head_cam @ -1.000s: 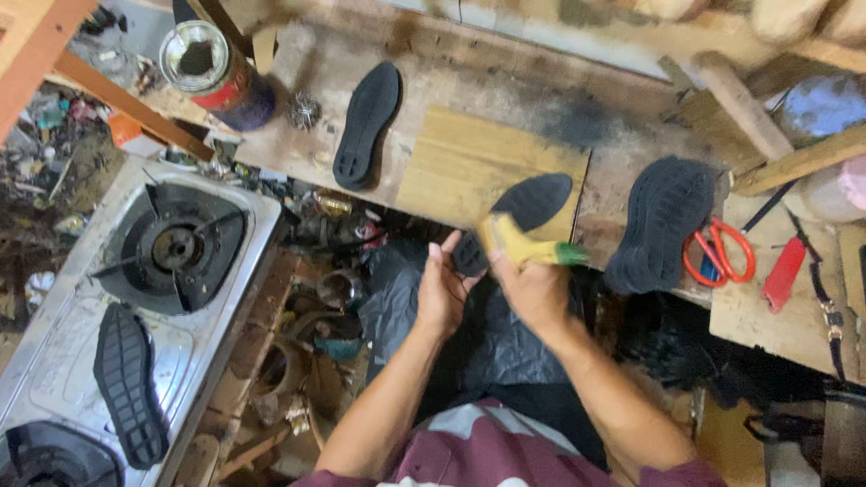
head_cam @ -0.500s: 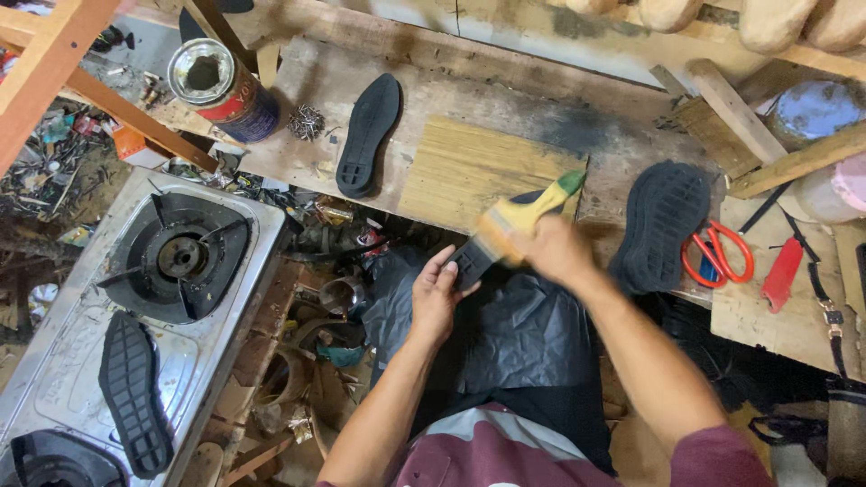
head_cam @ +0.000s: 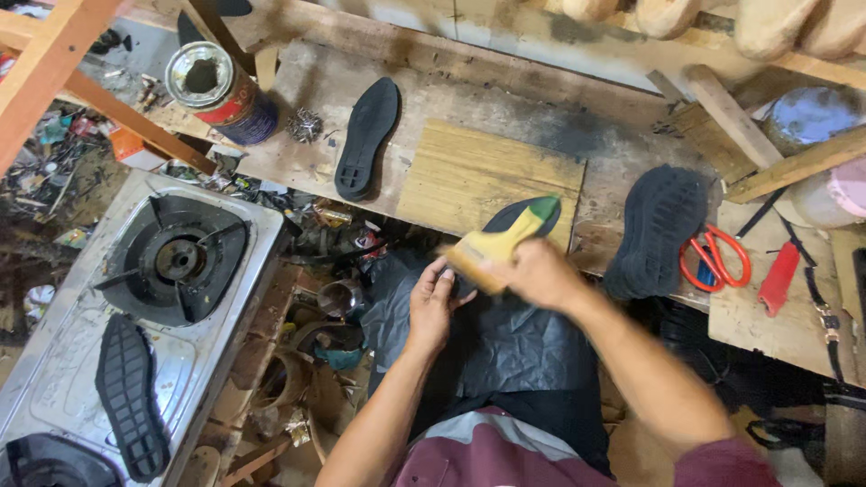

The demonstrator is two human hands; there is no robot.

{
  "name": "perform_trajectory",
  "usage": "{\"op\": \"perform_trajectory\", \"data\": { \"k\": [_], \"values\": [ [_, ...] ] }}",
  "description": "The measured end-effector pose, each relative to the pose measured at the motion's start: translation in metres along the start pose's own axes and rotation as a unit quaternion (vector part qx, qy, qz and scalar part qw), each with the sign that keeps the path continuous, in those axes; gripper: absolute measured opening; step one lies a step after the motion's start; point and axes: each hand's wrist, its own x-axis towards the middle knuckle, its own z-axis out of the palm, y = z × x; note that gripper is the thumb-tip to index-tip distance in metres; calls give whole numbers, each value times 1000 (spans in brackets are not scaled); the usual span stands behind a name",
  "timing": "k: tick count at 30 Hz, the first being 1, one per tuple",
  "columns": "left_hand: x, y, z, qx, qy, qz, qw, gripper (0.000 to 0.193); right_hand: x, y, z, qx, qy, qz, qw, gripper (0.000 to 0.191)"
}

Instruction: The person repeatedly brushes black shoe insoles with a hand brush on a wooden workbench. They handle several insoles one at a time, turning them over and brushing both sides, then stacking them on the bench.

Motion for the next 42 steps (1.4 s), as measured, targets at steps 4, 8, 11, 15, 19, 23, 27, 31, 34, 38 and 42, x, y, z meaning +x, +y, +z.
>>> {"op": "perform_trajectory", "data": {
  "k": [4,8,11,15,19,23,27,31,34,38,42],
  "values": [
    [-1,-6,-3,14,-3,-8,1000,40,10,1,-31,10,259,43,965,31],
    [1,-6,3,6,-22,23,999,42,-17,-23,-3,-173,155,-155,960,21],
    [-11,11,7,24,-33,10,999,44,-31,-23,4,46,59,-108,991,27],
    [-38,43,6,406,-108,275,865,61,-23,2,-30,78,185,125,972,35],
    [-37,54,5,486,-112,269,824,41,-19,11,-64,250,257,66,931,29],
    [-19,42,-4,224,-58,59,971,37,-25,-1,-63,259,288,72,919,28],
    [-9,30,-15,99,-22,-35,994,40,-16,-13,-25,248,252,-28,935,31],
    [-12,21,-14,90,16,-44,995,44,11,-4,0,36,18,5,999,36],
    [-17,18,-15,86,18,-31,996,44,36,15,-15,6,85,116,990,30],
    [-16,12,-17,50,16,-15,999,43,35,18,-24,-148,262,-90,949,28],
    [-13,3,-15,16,30,-23,999,44,-10,-10,6,-179,203,-257,928,19]
  ]
}}
